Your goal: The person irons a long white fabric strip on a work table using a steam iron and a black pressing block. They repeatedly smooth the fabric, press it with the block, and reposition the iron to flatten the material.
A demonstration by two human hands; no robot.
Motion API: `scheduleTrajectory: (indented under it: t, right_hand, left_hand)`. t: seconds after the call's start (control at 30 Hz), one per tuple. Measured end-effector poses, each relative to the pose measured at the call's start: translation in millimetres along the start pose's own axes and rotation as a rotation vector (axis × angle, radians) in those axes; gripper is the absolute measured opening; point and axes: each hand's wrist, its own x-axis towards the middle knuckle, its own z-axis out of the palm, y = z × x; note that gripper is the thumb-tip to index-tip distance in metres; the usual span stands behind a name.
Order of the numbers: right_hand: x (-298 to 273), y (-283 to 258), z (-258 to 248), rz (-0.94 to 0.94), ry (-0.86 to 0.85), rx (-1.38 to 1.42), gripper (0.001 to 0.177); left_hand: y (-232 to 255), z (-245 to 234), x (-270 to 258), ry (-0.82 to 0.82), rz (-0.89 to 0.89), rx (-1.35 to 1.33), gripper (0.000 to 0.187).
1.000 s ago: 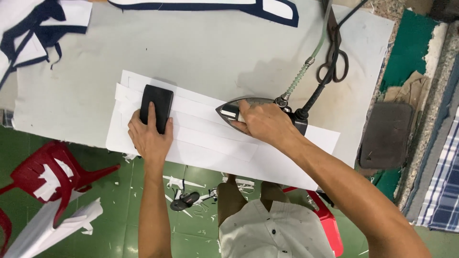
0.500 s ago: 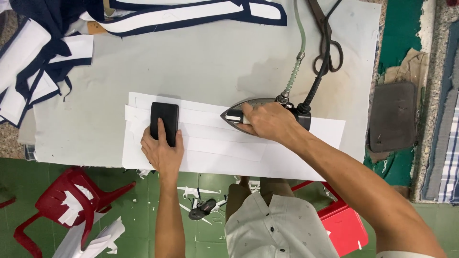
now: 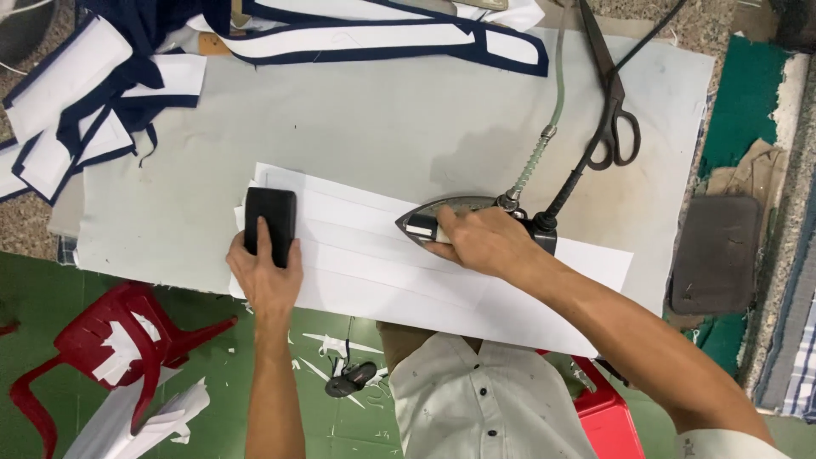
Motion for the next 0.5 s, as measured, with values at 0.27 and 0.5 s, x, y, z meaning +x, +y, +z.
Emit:
scheduleTrajectory:
  t: [0.27, 0.5]
  right_hand:
    - [31, -39, -6, 0.016, 0.031, 0.1, 0.046]
    - [32, -41, -1, -0.017, 0.072, 0.016, 0.042]
  left_hand:
    - [-89, -17, 50, -0.011, 0.027, 0.032, 0.065]
    - [-62, -22, 66, -0.089, 0.234, -0.14, 0.07]
